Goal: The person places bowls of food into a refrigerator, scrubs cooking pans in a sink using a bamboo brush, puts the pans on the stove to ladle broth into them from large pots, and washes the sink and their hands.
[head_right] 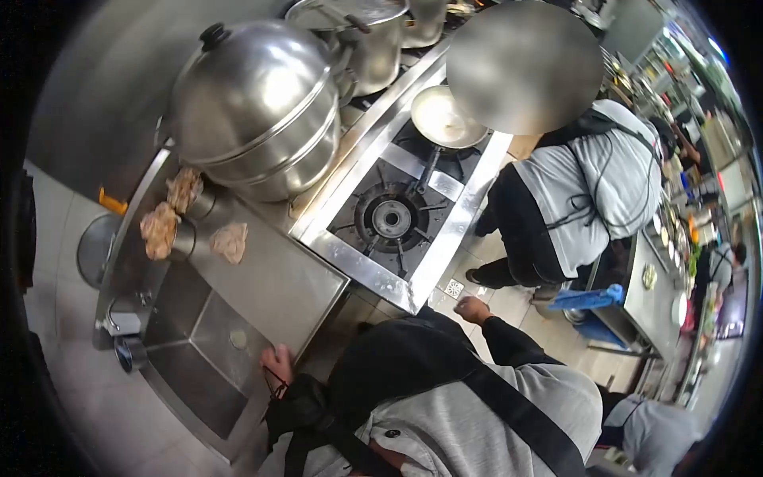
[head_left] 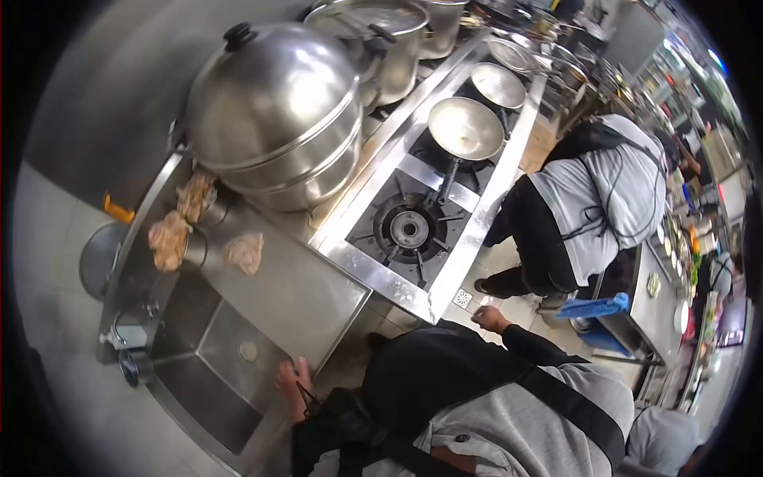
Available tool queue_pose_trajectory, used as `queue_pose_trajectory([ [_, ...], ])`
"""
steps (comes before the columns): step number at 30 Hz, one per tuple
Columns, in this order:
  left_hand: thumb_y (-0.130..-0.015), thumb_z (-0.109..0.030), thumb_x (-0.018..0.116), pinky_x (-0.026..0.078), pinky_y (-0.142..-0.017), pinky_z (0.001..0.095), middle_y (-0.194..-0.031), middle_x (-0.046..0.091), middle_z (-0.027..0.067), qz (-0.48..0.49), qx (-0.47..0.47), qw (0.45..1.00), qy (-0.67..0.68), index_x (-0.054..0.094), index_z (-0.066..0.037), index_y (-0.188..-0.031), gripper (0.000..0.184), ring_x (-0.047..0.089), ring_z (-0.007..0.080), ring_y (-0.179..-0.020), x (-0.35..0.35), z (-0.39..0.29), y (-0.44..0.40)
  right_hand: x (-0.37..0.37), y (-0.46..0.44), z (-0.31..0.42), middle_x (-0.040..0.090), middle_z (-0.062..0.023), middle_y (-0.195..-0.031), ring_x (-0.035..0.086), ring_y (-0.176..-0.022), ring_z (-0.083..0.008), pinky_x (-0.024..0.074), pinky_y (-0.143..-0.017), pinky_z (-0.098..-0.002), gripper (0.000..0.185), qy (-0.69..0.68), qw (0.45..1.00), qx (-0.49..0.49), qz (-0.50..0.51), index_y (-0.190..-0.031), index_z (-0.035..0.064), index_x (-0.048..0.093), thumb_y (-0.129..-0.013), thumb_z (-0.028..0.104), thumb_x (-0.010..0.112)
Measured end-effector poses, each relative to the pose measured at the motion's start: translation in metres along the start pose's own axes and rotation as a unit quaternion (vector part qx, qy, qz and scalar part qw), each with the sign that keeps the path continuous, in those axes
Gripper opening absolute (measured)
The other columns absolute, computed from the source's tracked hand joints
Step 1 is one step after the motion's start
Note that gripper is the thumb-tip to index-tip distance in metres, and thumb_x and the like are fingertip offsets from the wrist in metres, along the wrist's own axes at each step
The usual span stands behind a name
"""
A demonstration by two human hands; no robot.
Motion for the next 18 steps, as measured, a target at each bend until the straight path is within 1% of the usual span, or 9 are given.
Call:
queue_pose_trajectory([
  [3, -0.096, -0.043, 0.056, 0.042, -0.101, 0.049, -0.128, 0.057, 0.0231, -0.174, 0.061, 0.981, 0.057, 0.058, 0.005, -0.124, 0.055, 0.051, 0.0433, -0.121, 0.014, 0.007, 0.004, 0.013, 0.004, -0.037, 0.071, -0.0216, -0.093, 0.069, -0.089, -0.0375, 0.0539, -0.081, -0.0453, 0.036, -0.015, 0.993, 0.108, -0.051, -0.088, 0.0019, 0.072, -0.083, 0.037, 0.068],
  [6, -0.096, -0.041, 0.057, 0.042, -0.1, 0.0493, -0.129, 0.056, 0.0229, -0.183, 0.017, 0.974, 0.135, 0.056, 0.004, -0.127, 0.054, 0.051, 0.0431, -0.122, 0.006, 0.008, 0.007, -0.022, -0.012, 0.013, 0.071, -0.0219, -0.087, 0.069, -0.083, -0.0374, 0.0541, -0.075, -0.0443, 0.033, -0.097, 0.977, 0.047, -0.182, -0.082, 0.0015, 0.07, -0.081, 0.034, 0.073],
  [8, -0.096, -0.038, 0.058, 0.043, -0.099, 0.0492, -0.127, 0.057, 0.0232, -0.21, 0.031, 0.971, 0.11, 0.055, 0.002, -0.128, 0.052, 0.053, 0.0423, -0.119, -0.001, 0.002, 0.011, -0.072, -0.033, 0.09, 0.065, -0.0166, -0.076, 0.065, -0.072, -0.0288, 0.0511, -0.068, -0.0415, 0.035, -0.177, 0.945, -0.042, -0.273, -0.081, 0.0001, 0.058, -0.082, 0.031, 0.074],
  [9, -0.096, -0.038, 0.058, 0.043, -0.099, 0.0492, -0.127, 0.057, 0.0229, -0.217, 0.028, 0.971, 0.091, 0.056, 0.002, -0.127, 0.051, 0.053, 0.0422, -0.118, -0.004, 0.0, 0.014, -0.097, -0.052, 0.121, 0.063, -0.019, -0.075, 0.065, -0.071, -0.0334, 0.0507, -0.067, -0.0437, 0.042, -0.172, 0.925, -0.075, -0.33, -0.084, -0.0007, 0.056, -0.082, 0.037, 0.074],
  [12, -0.096, -0.037, 0.058, 0.043, -0.099, 0.0496, -0.126, 0.058, 0.0216, -0.212, 0.01, 0.976, 0.051, 0.058, -0.001, -0.126, 0.048, 0.054, 0.0416, -0.116, -0.001, 0.003, 0.013, -0.165, -0.112, 0.195, 0.065, -0.0261, -0.104, 0.064, -0.098, -0.0357, 0.0506, -0.083, -0.0425, 0.072, -0.302, 0.871, -0.08, -0.379, -0.114, -0.0064, 0.055, -0.079, 0.052, 0.077],
  [14, -0.096, -0.038, 0.056, 0.041, -0.1, 0.0505, -0.126, 0.058, 0.0206, -0.193, -0.025, 0.98, 0.036, 0.058, -0.003, -0.126, 0.046, 0.054, 0.0412, -0.117, 0.002, -0.002, 0.026, -0.193, -0.151, 0.218, 0.053, -0.0343, -0.131, 0.054, -0.122, -0.0414, 0.0431, -0.103, -0.0431, 0.105, -0.342, 0.866, 0.002, -0.364, -0.138, -0.0129, 0.037, -0.075, 0.06, 0.078],
  [15, -0.096, -0.038, 0.056, 0.04, -0.102, 0.0512, -0.127, 0.058, 0.0202, -0.177, -0.045, 0.983, 0.03, 0.059, -0.004, -0.125, 0.045, 0.054, 0.0411, -0.118, -0.004, -0.009, 0.03, -0.199, -0.18, 0.222, 0.056, -0.0253, -0.127, 0.056, -0.116, -0.0374, 0.048, -0.095, -0.0438, 0.117, -0.319, 0.84, -0.002, -0.439, -0.152, -0.0047, 0.019, -0.074, 0.059, 0.08],
  [17, -0.097, -0.039, 0.054, 0.036, -0.106, 0.0526, -0.128, 0.058, 0.0192, -0.192, -0.066, 0.979, 0.013, 0.058, -0.005, -0.126, 0.045, 0.051, 0.0405, -0.122, -0.005, -0.011, 0.039, -0.193, -0.243, 0.206, 0.05, -0.0255, -0.135, 0.056, -0.116, -0.0404, 0.0477, -0.095, -0.0561, 0.126, -0.423, 0.858, 0.019, -0.29, -0.153, -0.0033, 0.002, -0.072, 0.047, 0.085],
  [18, -0.097, -0.04, 0.053, 0.033, -0.108, 0.0533, -0.13, 0.057, 0.0187, -0.217, -0.061, 0.974, -0.001, 0.058, -0.005, -0.127, 0.046, 0.049, 0.0401, -0.125, 0.004, -0.009, 0.043, -0.219, -0.182, 0.239, 0.057, -0.0241, -0.124, 0.06, -0.109, -0.0373, 0.0497, -0.091, -0.0493, 0.111, -0.487, 0.844, 0.001, -0.225, -0.151, -0.0048, 0.015, -0.073, 0.033, 0.085],
])
Point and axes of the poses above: each hand's wrist, its own y-axis away from the middle knuckle, its own x-axis out of the palm, z = x × y, the point moved 6 cm from there along -y, towards the middle knuckle
